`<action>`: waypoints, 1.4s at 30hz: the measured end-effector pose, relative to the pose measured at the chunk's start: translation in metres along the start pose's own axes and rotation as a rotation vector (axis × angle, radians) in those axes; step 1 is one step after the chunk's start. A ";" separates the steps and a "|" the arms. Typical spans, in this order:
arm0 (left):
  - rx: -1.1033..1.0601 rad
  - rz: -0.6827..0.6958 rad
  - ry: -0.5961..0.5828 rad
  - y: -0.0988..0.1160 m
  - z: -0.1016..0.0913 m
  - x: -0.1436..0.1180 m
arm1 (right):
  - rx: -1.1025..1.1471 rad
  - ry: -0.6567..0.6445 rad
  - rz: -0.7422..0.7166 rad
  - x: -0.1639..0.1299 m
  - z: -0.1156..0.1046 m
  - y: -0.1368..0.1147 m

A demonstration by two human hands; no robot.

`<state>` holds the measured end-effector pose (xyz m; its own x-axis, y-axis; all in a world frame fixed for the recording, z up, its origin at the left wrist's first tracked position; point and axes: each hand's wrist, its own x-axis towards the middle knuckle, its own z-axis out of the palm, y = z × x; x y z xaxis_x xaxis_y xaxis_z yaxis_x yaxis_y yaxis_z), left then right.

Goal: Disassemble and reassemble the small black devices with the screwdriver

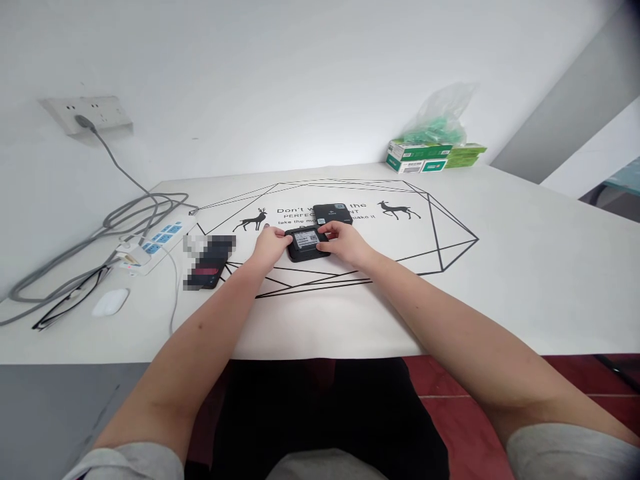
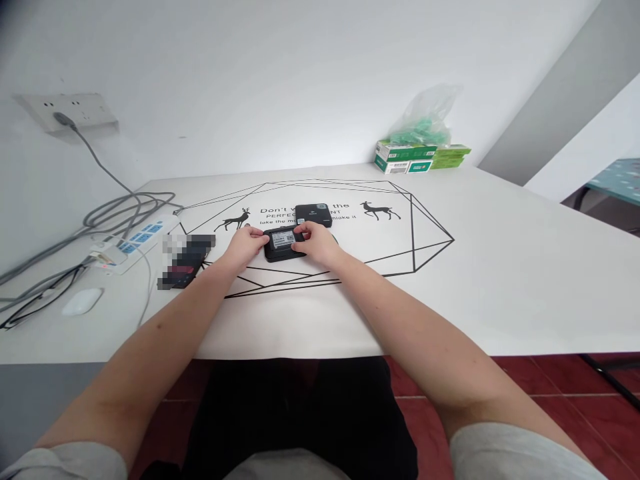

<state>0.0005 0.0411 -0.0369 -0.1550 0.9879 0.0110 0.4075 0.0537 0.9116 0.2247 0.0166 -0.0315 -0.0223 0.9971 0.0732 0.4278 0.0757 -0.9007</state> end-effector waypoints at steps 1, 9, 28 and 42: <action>0.005 -0.002 -0.012 0.000 0.000 0.000 | -0.009 -0.002 0.001 0.000 0.000 0.000; 0.006 -0.035 -0.043 0.005 -0.002 -0.004 | 0.003 0.013 -0.032 0.001 0.000 0.002; -0.166 -0.094 -0.064 0.013 -0.004 -0.009 | 0.057 0.075 -0.056 -0.001 -0.001 -0.004; -0.280 -0.133 -0.102 0.016 -0.007 -0.009 | 0.084 0.093 -0.062 0.000 -0.003 -0.003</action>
<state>0.0022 0.0321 -0.0194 -0.0936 0.9851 -0.1445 0.1237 0.1555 0.9801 0.2263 0.0163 -0.0278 0.0396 0.9854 0.1656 0.3512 0.1415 -0.9256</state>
